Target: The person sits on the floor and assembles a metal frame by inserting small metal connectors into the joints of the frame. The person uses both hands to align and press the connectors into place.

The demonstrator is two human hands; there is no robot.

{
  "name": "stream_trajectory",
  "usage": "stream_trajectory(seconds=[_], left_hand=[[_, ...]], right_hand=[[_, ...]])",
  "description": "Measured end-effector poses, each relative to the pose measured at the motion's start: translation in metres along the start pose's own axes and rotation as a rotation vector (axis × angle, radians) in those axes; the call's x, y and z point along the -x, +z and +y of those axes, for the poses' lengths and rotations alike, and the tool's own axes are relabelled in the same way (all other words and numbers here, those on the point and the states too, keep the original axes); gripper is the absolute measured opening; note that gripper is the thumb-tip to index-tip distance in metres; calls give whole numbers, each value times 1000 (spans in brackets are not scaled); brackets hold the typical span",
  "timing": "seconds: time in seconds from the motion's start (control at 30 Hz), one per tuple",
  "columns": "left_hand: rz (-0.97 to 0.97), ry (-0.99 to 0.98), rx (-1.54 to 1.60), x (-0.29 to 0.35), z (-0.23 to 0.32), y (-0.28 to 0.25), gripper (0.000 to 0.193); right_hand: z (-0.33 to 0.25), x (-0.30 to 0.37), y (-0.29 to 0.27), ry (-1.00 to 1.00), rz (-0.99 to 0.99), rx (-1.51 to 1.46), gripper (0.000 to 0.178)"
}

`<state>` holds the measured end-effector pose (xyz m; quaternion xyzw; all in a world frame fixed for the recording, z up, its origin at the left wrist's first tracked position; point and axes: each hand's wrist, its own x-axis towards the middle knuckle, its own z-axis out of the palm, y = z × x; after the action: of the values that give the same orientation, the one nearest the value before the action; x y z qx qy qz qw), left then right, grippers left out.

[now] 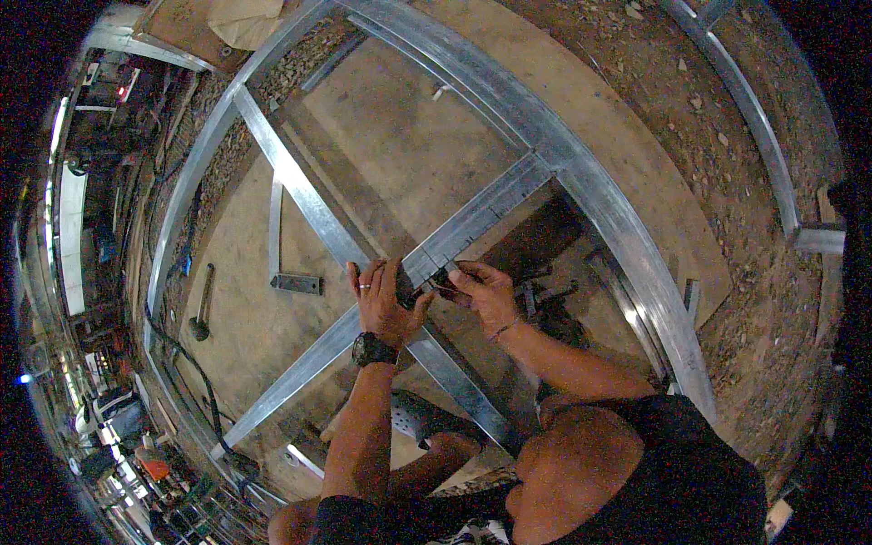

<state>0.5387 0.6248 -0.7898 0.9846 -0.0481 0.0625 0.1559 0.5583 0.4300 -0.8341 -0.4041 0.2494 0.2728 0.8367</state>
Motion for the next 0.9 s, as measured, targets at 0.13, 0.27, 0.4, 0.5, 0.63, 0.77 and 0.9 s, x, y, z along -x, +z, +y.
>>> stream_trajectory(seconds=[0.13,0.27,0.4,0.5,0.63,0.77,0.9], left_hand=[[2,-14,-8,0,0,1,81],[-12,-19,-7,-1,1,-1,81],[-28,-40,-11,-1,3,-3,81],[-42,-37,-21,-2,4,-4,80],[-47,-47,-10,-2,4,-4,80],[-63,-50,-3,-4,6,-9,80],[-96,-50,-23,-4,5,-7,81]], right_hand=[[-2,3,1,-19,20,25,35],[-2,1,-1,-5,13,49,34],[-1,1,-1,9,-23,51,30],[4,-2,-3,-15,-45,33,27],[2,-1,-3,17,-51,59,26],[3,-1,1,24,-17,110,27],[11,-4,-4,8,-30,79,27]])
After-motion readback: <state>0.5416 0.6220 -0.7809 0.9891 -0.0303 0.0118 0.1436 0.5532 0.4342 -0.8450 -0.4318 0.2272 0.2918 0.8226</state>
